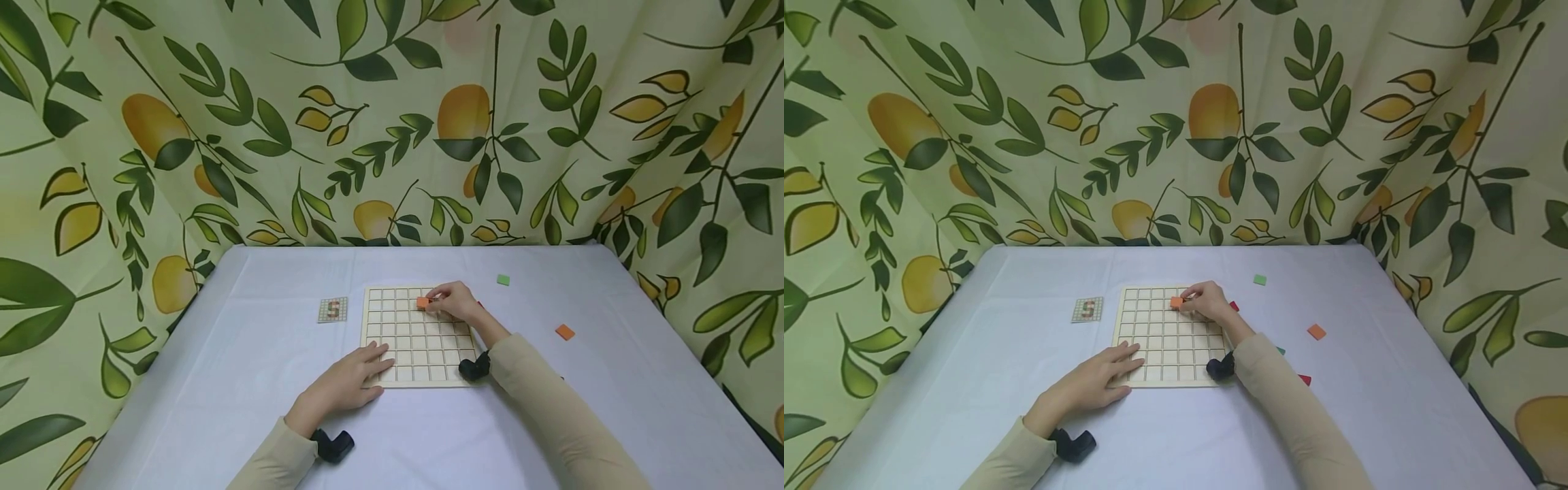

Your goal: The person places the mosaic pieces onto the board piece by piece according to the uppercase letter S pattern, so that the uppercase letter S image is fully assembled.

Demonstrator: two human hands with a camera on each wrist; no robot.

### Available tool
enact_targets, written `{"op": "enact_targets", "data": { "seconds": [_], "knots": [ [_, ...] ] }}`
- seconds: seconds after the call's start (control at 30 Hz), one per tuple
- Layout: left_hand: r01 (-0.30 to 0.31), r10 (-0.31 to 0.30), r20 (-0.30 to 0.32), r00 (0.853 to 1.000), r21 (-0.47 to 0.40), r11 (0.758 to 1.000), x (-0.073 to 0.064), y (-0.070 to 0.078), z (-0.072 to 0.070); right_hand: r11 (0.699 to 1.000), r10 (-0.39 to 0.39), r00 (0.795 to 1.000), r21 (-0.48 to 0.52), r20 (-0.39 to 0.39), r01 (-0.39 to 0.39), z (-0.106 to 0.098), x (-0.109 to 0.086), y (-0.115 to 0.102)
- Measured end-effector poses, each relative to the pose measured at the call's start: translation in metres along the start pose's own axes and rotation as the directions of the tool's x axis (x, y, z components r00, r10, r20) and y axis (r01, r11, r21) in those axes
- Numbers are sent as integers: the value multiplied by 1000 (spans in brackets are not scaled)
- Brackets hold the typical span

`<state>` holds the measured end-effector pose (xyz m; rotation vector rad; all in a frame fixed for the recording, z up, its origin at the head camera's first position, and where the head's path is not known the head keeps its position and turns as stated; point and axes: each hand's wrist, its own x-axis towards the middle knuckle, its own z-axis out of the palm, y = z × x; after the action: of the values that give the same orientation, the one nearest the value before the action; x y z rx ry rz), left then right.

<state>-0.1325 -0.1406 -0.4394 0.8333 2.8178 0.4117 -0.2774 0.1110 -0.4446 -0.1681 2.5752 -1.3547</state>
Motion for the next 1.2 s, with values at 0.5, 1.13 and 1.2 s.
{"op": "enact_targets", "data": {
  "seconds": [0.5,1.13,1.2],
  "knots": [
    [-6,6,4,1000,-10,1000,-1,0,-1,996,75,997,-43,-14,-76,10,10,-10],
    [-12,13,5,1000,-8,1000,-1,0,-2,997,66,998,-49,-17,-67,14,10,-9],
    [-13,13,4,1000,-6,1000,-1,0,-1,997,64,998,-39,-17,-64,13,10,-9]
  ]
}}
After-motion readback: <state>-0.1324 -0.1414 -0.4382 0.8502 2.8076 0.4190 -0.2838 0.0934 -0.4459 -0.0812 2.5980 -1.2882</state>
